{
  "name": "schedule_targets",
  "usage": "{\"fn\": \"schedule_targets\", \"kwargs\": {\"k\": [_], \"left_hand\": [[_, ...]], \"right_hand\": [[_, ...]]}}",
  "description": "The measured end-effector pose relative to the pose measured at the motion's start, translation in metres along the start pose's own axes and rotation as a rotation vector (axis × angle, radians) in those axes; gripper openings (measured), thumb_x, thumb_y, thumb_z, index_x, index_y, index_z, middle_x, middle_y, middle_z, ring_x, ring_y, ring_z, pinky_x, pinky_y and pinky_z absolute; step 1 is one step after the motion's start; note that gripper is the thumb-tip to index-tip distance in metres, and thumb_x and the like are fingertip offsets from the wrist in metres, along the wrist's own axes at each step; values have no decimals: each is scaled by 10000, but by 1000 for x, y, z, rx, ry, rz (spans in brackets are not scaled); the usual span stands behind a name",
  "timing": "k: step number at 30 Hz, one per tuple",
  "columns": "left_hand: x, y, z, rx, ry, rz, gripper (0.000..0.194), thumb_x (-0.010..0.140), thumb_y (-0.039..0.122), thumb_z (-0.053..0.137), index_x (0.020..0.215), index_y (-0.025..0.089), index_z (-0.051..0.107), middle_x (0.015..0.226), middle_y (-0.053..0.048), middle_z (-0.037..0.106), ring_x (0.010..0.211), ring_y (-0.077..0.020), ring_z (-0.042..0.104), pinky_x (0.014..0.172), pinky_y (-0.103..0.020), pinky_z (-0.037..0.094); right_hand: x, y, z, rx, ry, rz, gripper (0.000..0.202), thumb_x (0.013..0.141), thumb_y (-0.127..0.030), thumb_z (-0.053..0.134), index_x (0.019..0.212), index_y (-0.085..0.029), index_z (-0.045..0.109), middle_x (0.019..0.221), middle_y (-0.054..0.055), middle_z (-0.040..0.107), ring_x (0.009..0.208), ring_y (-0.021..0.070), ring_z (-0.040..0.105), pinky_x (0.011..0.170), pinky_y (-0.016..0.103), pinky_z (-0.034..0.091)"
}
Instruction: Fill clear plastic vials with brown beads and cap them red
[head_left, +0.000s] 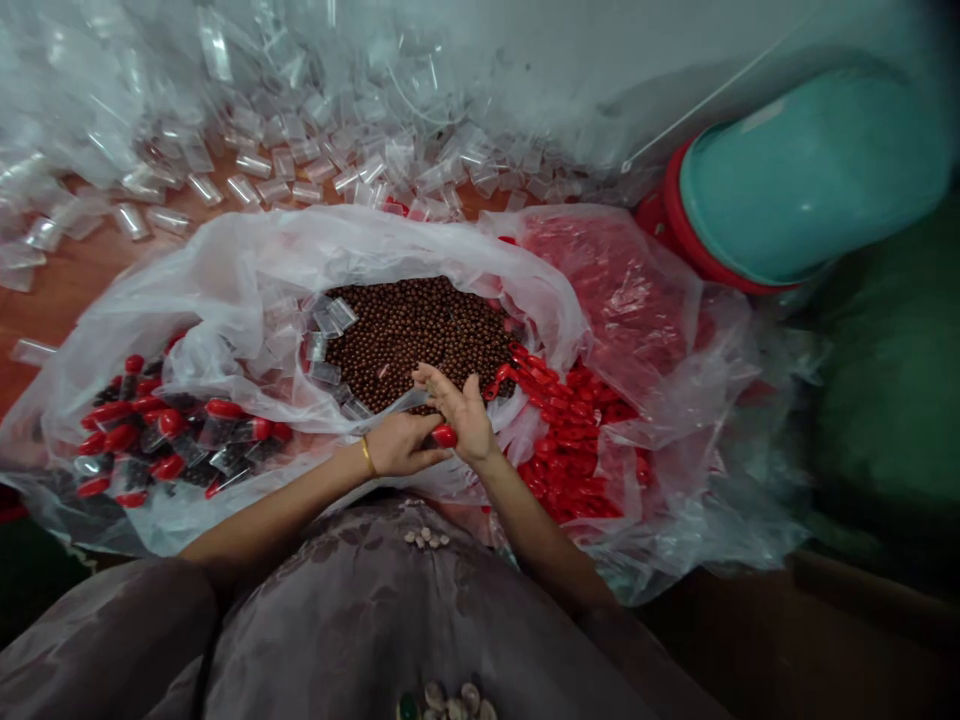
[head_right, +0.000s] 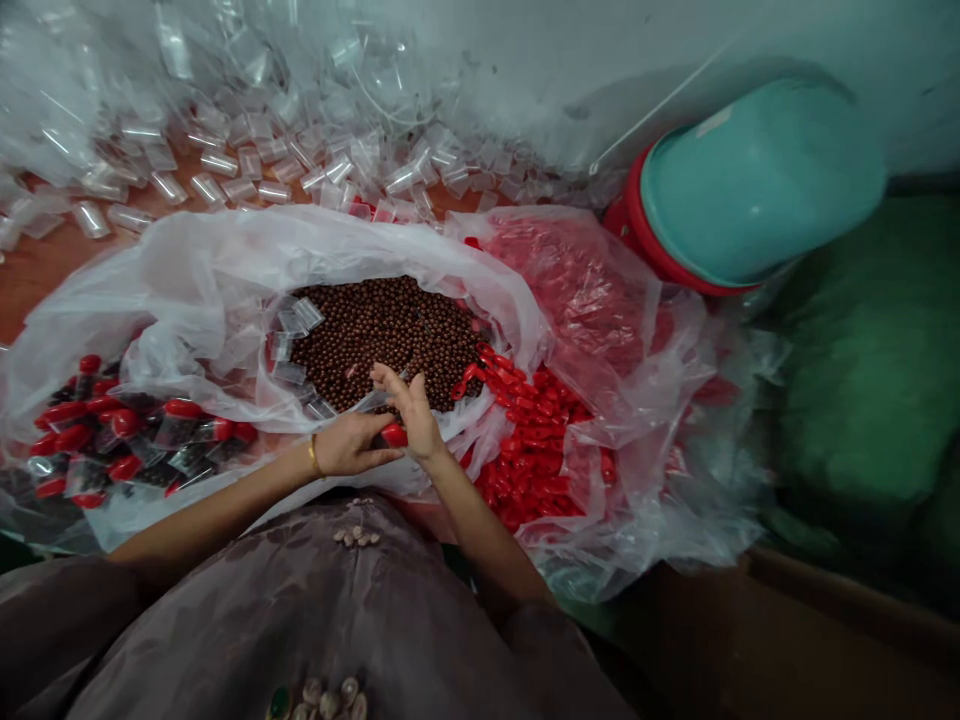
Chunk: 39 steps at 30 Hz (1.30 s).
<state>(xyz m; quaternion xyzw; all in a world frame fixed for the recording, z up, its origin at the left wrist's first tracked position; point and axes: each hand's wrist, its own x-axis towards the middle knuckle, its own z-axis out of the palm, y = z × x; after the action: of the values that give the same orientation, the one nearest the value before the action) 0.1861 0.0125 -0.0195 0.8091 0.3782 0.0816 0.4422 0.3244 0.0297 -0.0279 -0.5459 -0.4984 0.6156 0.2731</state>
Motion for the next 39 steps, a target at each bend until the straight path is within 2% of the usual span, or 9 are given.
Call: {"fn": "schedule_targets", "kwargs": {"k": [5, 8, 11, 14, 22, 27, 30, 34, 39], "left_hand": [[-97, -59, -27, 159, 316, -453, 290, 814, 479, 447, 842, 210, 550, 678, -26, 597, 628, -169, 562, 597, -256, 399], [-170, -91, -55, 488, 415, -873, 351, 783, 497, 459, 901, 185, 571, 731, -73, 615, 690, -244, 578, 606, -313, 408], [-205, -101, -76, 750, 584, -1008, 478, 739, 488, 515, 1057, 133, 551, 1046, -165, 593, 932, -336, 553, 734, -400, 421], [-181, -96, -79, 765, 686, -915, 460, 774, 415, 499, 1132, 127, 531, 1113, -156, 571, 996, -305, 527, 822, -398, 405], [-45, -109, -75, 619, 445, -636, 348, 869, 178, 339, 1119, 223, 577, 1099, -117, 580, 963, -251, 510, 786, -366, 373], [-16, -146, -104, 702, 302, -424, 279, 866, 220, 374, 995, 251, 619, 991, -101, 621, 1012, -267, 458, 876, -428, 298], [-6, -143, -111, 696, 282, -375, 229, 845, 236, 413, 914, 207, 630, 884, -108, 640, 970, -257, 489, 903, -430, 290], [10, -113, -89, 508, 208, -459, 203, 770, 296, 523, 764, 133, 644, 787, -146, 647, 903, -285, 565, 871, -436, 339], [59, -99, -51, -192, 82, -824, 286, 748, 360, 573, 585, 127, 602, 648, -103, 645, 669, -206, 606, 668, -319, 445]], "right_hand": [[2, 20, -50, -740, 426, -131, 374, 859, -314, 375, 1098, -156, 615, 1114, 135, 578, 1016, 236, 500, 860, 381, 398], [-2, 43, -89, -1222, 332, -92, 337, 759, -139, 469, 1042, -179, 648, 1154, 134, 556, 1036, 272, 458, 857, 428, 352], [-4, 61, -104, -1466, 307, -154, 291, 750, -160, 517, 1014, -171, 640, 1193, 146, 526, 1119, 302, 388, 913, 502, 281], [-4, 68, -100, -1521, 334, -238, 198, 779, -212, 511, 926, -169, 636, 1158, 127, 553, 1147, 297, 368, 967, 542, 203], [-4, 98, -72, -1301, 264, -224, 239, 776, -191, 415, 893, -116, 609, 774, 111, 636, 762, 220, 514, 770, 346, 370], [-1, 120, -61, -1138, 466, -204, 257, 747, -196, 389, 871, -136, 607, 793, 110, 640, 767, 233, 511, 755, 350, 371], [0, 123, -60, -1067, 512, -206, 253, 744, -203, 383, 857, -143, 602, 785, 109, 633, 772, 238, 505, 760, 359, 370], [2, 125, -60, -1018, 531, -209, 244, 746, -209, 390, 851, -144, 600, 794, 108, 634, 786, 238, 506, 770, 362, 365], [3, 127, -61, -993, 554, -226, 227, 743, -211, 409, 846, -146, 600, 789, 102, 637, 784, 235, 516, 782, 365, 366]]}}
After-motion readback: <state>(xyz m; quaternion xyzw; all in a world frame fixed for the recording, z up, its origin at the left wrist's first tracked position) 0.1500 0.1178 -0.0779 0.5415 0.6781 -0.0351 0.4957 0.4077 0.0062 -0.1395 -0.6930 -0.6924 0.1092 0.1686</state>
